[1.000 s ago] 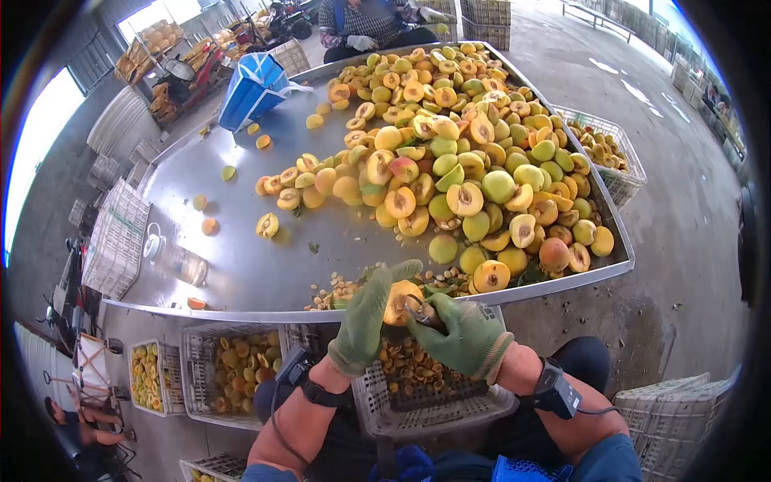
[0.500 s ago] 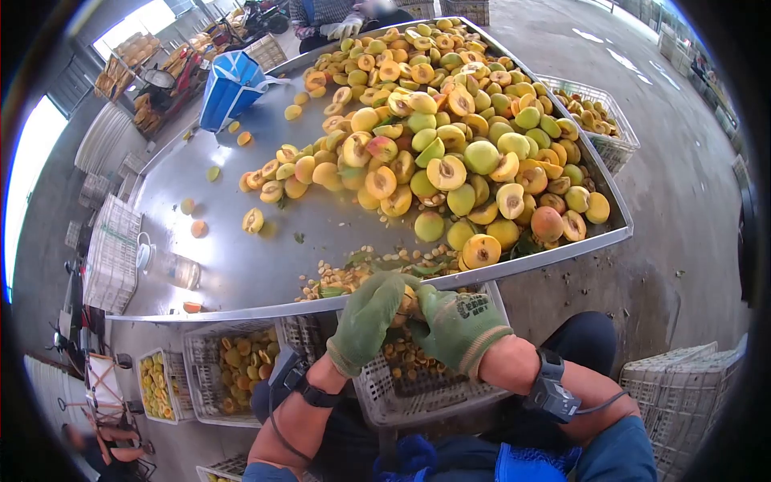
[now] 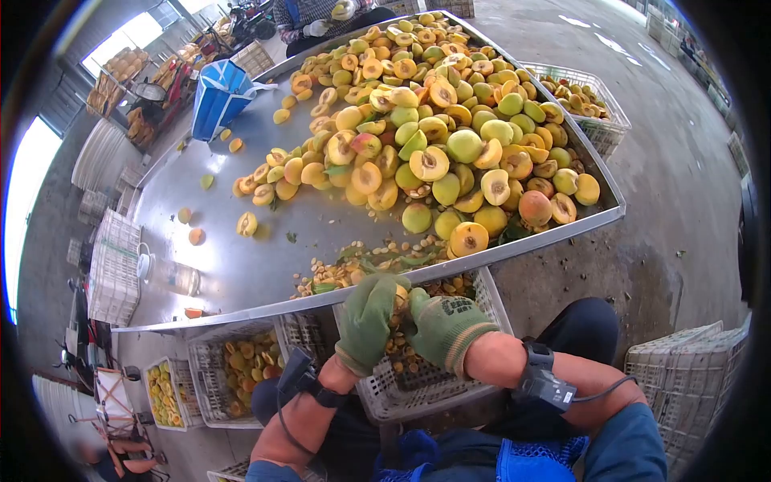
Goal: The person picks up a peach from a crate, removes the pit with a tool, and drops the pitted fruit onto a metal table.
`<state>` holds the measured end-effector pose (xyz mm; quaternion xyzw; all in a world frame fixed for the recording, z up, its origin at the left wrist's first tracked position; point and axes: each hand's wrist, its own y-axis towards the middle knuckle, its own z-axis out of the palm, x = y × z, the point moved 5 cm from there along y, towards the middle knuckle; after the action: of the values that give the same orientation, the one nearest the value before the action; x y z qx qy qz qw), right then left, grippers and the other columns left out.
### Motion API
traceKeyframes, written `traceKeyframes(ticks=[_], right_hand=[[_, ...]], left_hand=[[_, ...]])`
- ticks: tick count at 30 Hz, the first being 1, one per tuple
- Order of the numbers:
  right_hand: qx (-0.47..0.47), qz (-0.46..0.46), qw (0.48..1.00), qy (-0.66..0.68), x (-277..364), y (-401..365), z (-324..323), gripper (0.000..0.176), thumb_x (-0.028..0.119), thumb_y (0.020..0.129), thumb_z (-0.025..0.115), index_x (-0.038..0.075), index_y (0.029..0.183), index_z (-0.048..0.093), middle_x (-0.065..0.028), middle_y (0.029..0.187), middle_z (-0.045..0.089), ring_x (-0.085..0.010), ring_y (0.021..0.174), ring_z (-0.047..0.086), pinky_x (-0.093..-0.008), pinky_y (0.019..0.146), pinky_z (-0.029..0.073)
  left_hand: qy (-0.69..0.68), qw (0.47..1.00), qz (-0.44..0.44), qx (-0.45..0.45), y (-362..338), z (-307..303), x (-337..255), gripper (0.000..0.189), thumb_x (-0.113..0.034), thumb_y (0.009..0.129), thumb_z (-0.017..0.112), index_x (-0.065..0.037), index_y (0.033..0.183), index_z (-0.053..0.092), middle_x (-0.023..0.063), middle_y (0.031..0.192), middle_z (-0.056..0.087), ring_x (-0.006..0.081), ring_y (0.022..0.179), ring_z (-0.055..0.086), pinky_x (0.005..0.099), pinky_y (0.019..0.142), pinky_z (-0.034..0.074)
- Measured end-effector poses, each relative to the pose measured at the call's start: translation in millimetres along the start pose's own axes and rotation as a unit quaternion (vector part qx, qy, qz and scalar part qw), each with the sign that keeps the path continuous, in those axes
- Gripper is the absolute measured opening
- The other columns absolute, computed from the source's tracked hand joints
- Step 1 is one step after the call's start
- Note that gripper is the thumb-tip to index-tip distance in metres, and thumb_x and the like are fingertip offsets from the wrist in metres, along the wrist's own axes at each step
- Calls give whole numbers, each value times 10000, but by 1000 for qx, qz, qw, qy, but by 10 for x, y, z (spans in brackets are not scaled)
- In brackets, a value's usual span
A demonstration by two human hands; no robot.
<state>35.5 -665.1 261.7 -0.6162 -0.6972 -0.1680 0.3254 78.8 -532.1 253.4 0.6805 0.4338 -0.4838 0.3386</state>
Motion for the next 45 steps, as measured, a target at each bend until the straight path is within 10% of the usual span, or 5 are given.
traceKeyframes(ticks=[5, 9, 13, 27, 45], right_hand=[[-51, -30, 998, -33, 41, -69, -38, 215, 186, 945, 548, 34, 1080, 618, -220, 912, 730, -397, 854, 719, -492, 749, 558], [-26, -21, 998, -44, 30, -68, -48, 230, 190, 951, 539, 33, 1097, 621, -223, 924, 731, -397, 870, 719, -491, 761, 561], [7, -7, 1000, 2, 2, -65, 40, 260, 209, 938, 556, 22, 1105, 626, -236, 943, 729, -411, 888, 716, -499, 777, 560], [24, 17, 999, -14, 61, -144, -15, 291, 204, 915, 585, 15, 1132, 622, -251, 985, 724, -419, 942, 710, -500, 815, 556], [63, 11, 989, 135, 111, -260, 105, 286, 292, 906, 640, 52, 1050, 700, -233, 923, 712, -430, 922, 687, -477, 796, 541]], left_hand=[[-26, 999, -5, 20, -5, -21, 44, 334, -264, 1077, 458, -2, 1071, 666, 28, 960, 647, 104, 856, 611, 291, 743, 530], [227, 941, 241, 75, 25, -47, -198, 225, -178, 1018, 545, 6, 1063, 665, 71, 971, 663, 174, 856, 641, 317, 761, 535], [96, 990, 84, 54, -10, -39, -65, 226, -65, 834, 685, -6, 1051, 667, 147, 960, 668, 305, 858, 669, 362, 774, 541], [272, 939, 203, 45, -86, -17, -280, 310, 0, 726, 723, -16, 1032, 672, 174, 986, 693, 371, 881, 685, 398, 788, 552], [186, 964, 184, -46, -202, -9, -393, 264, -147, 1034, 479, 22, 1040, 682, 148, 969, 724, 267, 849, 710, 361, 793, 561]])
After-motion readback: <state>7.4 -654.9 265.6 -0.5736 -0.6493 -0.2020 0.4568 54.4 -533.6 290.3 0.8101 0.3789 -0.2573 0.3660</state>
